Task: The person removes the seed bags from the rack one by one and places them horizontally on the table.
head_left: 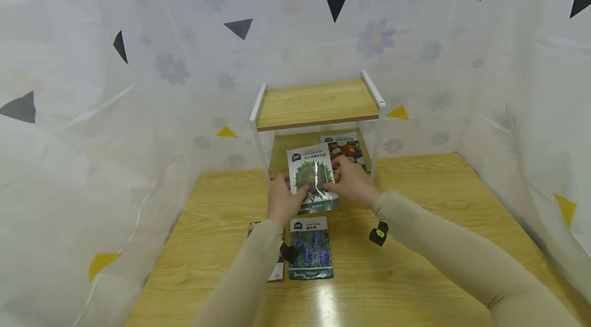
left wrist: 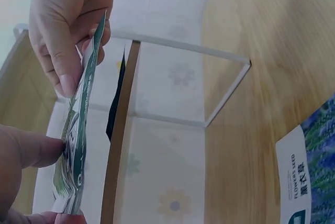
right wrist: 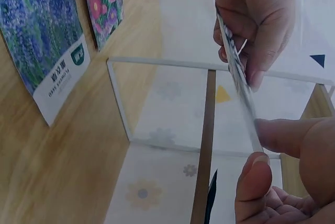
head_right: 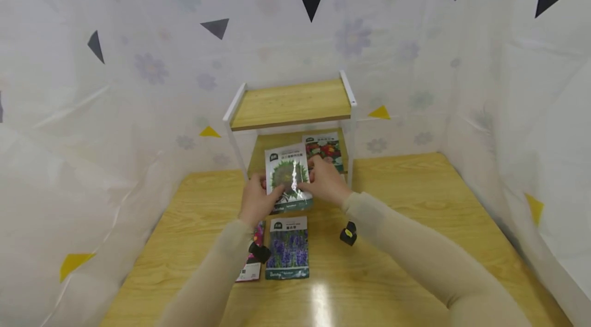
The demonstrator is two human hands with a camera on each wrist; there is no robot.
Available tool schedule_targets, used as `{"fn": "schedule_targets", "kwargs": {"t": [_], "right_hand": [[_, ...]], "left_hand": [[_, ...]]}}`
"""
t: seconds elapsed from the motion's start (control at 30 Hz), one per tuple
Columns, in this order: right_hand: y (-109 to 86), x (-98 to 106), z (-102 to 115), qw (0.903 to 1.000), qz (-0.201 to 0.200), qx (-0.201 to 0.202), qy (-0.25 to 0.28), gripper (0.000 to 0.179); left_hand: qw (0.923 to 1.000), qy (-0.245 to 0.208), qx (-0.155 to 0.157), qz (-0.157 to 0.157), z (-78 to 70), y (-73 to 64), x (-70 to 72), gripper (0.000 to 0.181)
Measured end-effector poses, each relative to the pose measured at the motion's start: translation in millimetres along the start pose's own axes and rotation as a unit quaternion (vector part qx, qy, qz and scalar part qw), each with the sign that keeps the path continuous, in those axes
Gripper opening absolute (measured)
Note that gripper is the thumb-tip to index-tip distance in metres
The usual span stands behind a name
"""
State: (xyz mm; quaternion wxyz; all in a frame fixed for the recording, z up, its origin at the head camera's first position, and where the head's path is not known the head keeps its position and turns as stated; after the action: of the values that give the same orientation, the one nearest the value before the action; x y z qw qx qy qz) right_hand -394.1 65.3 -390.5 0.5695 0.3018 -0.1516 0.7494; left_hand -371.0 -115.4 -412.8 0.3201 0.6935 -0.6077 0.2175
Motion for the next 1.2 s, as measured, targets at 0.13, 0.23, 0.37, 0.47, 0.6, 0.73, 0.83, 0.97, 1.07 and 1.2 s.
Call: {"fn": "schedule_targets", "kwargs": {"t": [0.13,0.23,0.37,0.47,0.6,0.73,0.83,0.97,1.07,1.2], "right_hand": [[-17.3,1.8,-2.1,0.9997,-0.009,0.021,0.008,0.055],[-28.5,3.0,-5.9,0.9990,-0.012,0.042,0.013,0.052],[-41.5,3.8,-16.9,0.9978,-0.015,0.053,0.037,0.044],[-51.7,3.3,-28.3,0.9965,-0.020,0.046,0.067,0.038],[-64.6,-0.3,-44.8,0.9948,-0.026,0.024,0.096,0.036],[-74.3,-5.4,-61.8,0.9932,-0.021,-0.006,0.115,0.038],[-80.8,-9.5,-73.8,0.9892,-0.012,-0.032,0.143,0.043],[-87.5,-13.8,-84.5,0.9849,-0.001,-0.045,0.167,0.056],[-89.6,-17.2,-92.2,0.9845,0.003,-0.049,0.168,0.065],[-92.4,-20.3,-103.8,0.9855,0.004,-0.059,0.159,0.070]], "left_hand": [[0.9993,-0.007,-0.035,-0.014,-5.0,-13.3,-0.1,0.047],[0.9977,-0.019,-0.059,-0.024,-9.4,-22.4,-0.6,0.041],[0.9965,-0.038,-0.071,-0.024,-13.1,-33.5,-5.9,0.041],[0.9960,-0.050,-0.071,-0.023,-13.3,-42.0,-12.0,0.038],[0.9951,-0.074,-0.064,-0.014,-10.5,-52.0,-22.1,0.031],[0.9944,-0.088,-0.057,0.012,-4.2,-57.7,-37.9,0.028],[0.9954,-0.078,-0.050,0.024,1.3,-61.2,-50.1,0.025],[0.9962,-0.065,-0.052,0.024,3.8,-66.3,-62.0,0.023],[0.9968,-0.058,-0.046,0.029,6.6,-69.4,-69.9,0.023],[0.9980,-0.039,-0.033,0.039,9.7,-72.1,-81.6,0.030]]}}
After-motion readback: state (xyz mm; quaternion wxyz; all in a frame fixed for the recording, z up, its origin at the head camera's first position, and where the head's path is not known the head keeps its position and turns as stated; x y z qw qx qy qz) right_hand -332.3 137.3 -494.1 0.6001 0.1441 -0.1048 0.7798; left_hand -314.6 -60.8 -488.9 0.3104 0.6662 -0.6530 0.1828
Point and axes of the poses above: each hand's wrist, its own y-axis towards the middle knuckle, its own x-axis out of the back of the hand, z = x × y, the point moved 9 cm from there along y, towards the middle knuckle, and after that the axes turned 8 degrees about y, right-handed, at the moved point
